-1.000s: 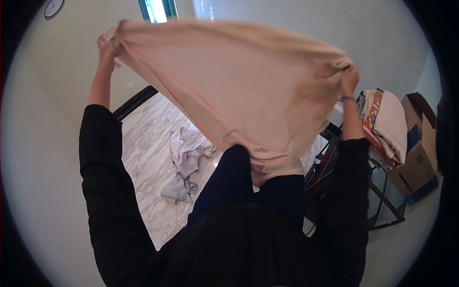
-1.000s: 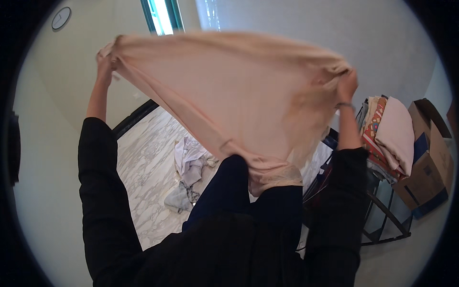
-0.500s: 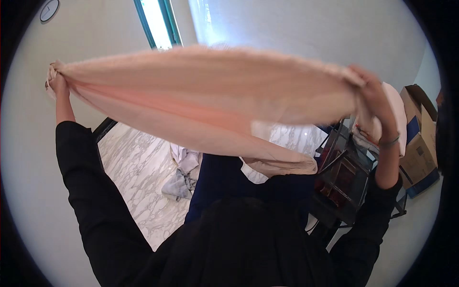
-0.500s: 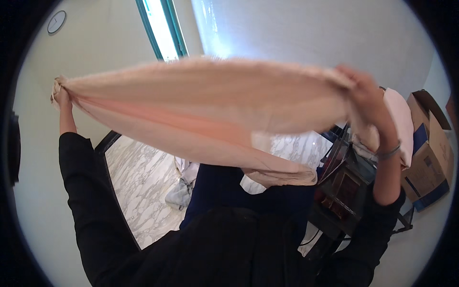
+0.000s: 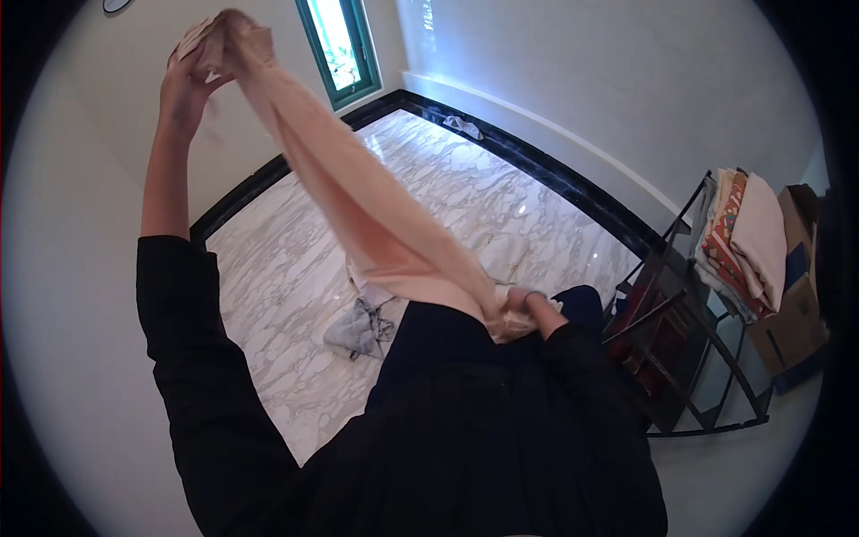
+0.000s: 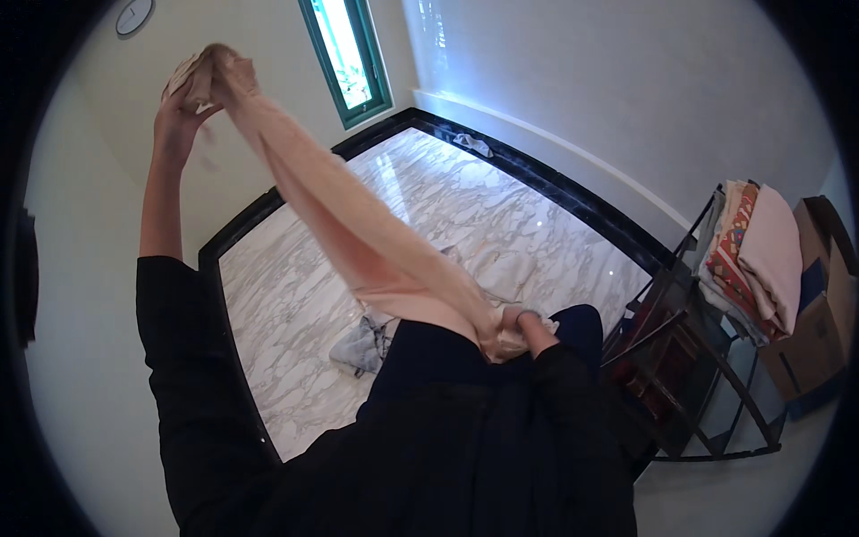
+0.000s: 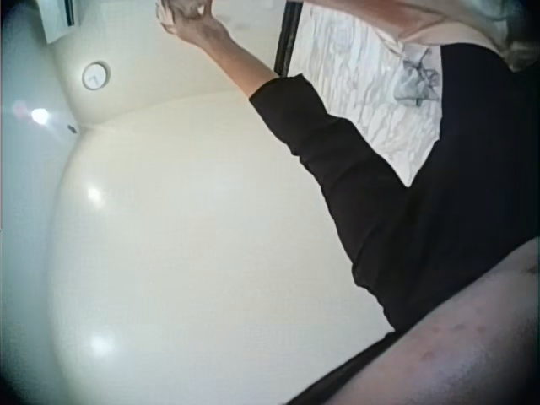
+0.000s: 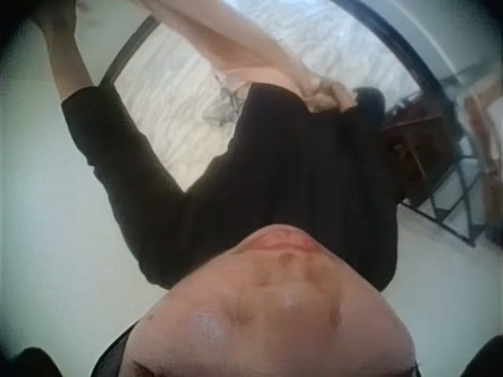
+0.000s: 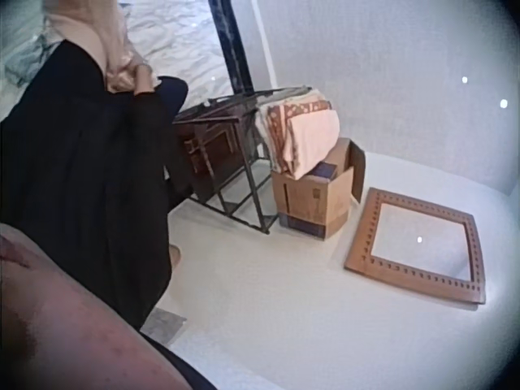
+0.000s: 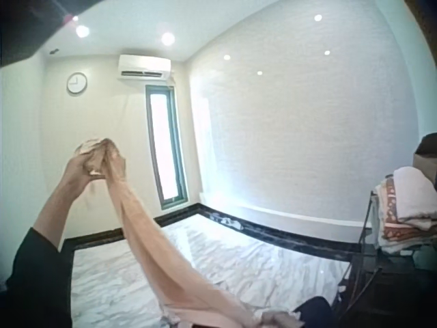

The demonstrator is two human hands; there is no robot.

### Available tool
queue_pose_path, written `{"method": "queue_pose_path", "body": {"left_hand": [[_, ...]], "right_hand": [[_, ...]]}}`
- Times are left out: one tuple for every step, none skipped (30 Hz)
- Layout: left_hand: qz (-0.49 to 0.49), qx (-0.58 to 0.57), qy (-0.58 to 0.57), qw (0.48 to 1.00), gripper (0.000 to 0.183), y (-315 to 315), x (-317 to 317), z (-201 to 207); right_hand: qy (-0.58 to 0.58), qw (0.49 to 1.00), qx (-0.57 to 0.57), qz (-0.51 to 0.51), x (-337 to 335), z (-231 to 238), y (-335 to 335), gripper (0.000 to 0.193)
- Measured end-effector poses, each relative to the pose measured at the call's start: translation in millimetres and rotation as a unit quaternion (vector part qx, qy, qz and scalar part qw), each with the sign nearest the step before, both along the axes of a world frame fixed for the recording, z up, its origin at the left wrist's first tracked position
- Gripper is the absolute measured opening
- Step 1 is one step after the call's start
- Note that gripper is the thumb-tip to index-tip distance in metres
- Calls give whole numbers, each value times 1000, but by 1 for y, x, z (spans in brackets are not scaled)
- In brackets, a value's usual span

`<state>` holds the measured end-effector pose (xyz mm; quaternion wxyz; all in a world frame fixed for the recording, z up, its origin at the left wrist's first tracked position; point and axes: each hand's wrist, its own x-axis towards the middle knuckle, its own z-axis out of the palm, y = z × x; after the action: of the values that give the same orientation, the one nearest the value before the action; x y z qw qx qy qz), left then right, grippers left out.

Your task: Fold various pieces of clothing and stack them onto a shelf.

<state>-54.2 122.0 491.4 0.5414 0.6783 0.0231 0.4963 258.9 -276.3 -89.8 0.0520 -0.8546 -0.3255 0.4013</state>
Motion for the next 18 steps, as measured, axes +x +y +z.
{"method": "queue_pose_path", "body": {"left_hand": [[-27,5,1,1000,44,-11,23,13],[-82,28,7,996,45,-19,51,21],[-89,49,21,995,46,-18,45,18],[-80,47,23,995,46,-18,36,19],[-49,63,48,996,47,-17,35,20],[-33,82,71,994,48,-17,45,22],[-27,84,71,994,48,-17,41,24],[42,81,53,994,50,-2,14,11],[66,85,28,994,52,7,23,4],[62,86,27,994,52,15,27,4],[106,109,38,988,50,26,37,6],[162,129,52,977,49,34,38,2],[174,125,58,975,49,37,28,-5],[129,146,114,974,49,33,30,-6],[88,163,172,968,50,31,29,-10],[37,175,154,972,50,15,71,-11],[-59,189,196,960,50,-4,123,-23],[-43,178,292,939,51,6,98,-41]], "right_hand": [[-236,916,291,-146,33,-48,-13,32],[-454,676,518,-264,62,-86,-41,27],[-455,703,471,-277,104,-25,-37,28],[-462,728,419,-286,143,51,-39,28],[-471,749,360,-295,179,134,-48,29],[-459,650,449,-407,206,197,-74,32],[-424,536,537,-494,213,252,-86,36],[-347,477,685,-427,187,327,-66,32],[-349,400,730,-430,180,384,-84,28],[-444,399,695,-400,175,432,-117,28],[-355,330,783,-389,174,476,-152,27],[-296,274,862,-306,163,509,-166,25],[-214,304,875,-310,138,539,-171,22],[-234,320,872,-287,141,561,-211,21],[-244,329,858,-311,135,580,-238,20],[-427,477,728,-244,159,602,-378,22],[-607,549,555,-147,130,637,-525,24],[-538,583,576,-198,147,625,-454,25]]}}
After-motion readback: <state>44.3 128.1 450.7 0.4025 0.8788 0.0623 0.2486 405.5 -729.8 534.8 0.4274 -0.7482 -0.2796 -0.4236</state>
